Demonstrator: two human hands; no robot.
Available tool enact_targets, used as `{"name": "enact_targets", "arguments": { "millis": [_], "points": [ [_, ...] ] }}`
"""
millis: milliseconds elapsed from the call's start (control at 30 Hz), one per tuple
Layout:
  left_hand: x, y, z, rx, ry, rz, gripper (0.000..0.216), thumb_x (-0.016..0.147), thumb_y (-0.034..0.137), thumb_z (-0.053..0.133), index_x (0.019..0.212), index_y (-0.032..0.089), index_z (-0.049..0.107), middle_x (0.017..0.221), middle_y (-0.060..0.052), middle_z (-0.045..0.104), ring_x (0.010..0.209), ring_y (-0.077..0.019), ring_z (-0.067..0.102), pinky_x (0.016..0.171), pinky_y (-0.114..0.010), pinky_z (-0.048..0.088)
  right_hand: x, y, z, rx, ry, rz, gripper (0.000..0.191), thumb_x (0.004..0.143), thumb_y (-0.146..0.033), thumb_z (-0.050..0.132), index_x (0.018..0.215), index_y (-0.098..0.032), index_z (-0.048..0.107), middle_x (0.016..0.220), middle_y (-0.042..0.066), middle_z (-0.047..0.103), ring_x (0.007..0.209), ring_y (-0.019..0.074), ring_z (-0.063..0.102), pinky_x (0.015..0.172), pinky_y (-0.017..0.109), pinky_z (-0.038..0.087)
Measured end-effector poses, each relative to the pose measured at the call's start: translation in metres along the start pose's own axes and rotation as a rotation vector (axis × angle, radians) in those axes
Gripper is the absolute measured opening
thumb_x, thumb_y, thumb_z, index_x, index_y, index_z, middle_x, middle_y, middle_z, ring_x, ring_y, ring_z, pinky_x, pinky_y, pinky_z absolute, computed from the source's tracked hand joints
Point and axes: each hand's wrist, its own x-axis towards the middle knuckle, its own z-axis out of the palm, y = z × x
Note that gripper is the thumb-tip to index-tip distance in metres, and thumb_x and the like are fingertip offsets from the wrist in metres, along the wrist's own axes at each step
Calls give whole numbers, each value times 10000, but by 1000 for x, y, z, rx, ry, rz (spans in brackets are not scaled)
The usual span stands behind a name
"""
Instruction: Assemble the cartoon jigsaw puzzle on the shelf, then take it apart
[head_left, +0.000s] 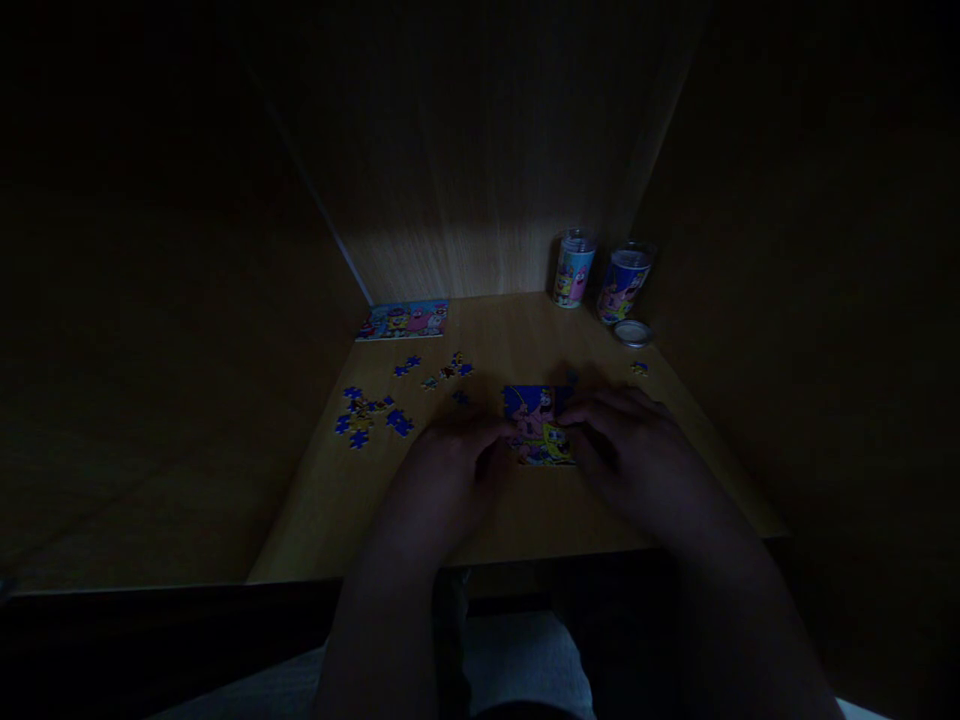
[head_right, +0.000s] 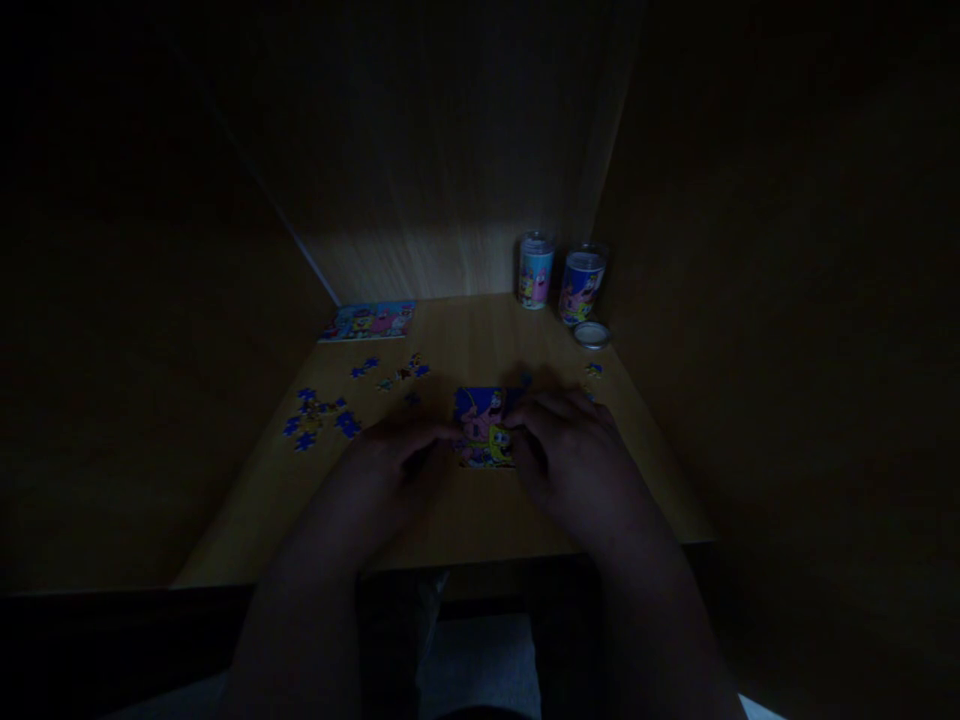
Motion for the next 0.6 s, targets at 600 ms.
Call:
{"name": "enact_targets", "arguments": {
  "millis": [600],
  "points": [
    [-2, -2, -1, -73, -50, -59, 156, 1028, 176, 728, 1128, 265, 808, 1078, -24, 835, 952, -201, 786, 861, -321, 599, 0, 0, -1, 5, -2, -2, 205, 1020, -178, 666, 1156, -301, 756, 1225, 49, 822, 1131, 300, 736, 1035, 516, 566]
  ]
}}
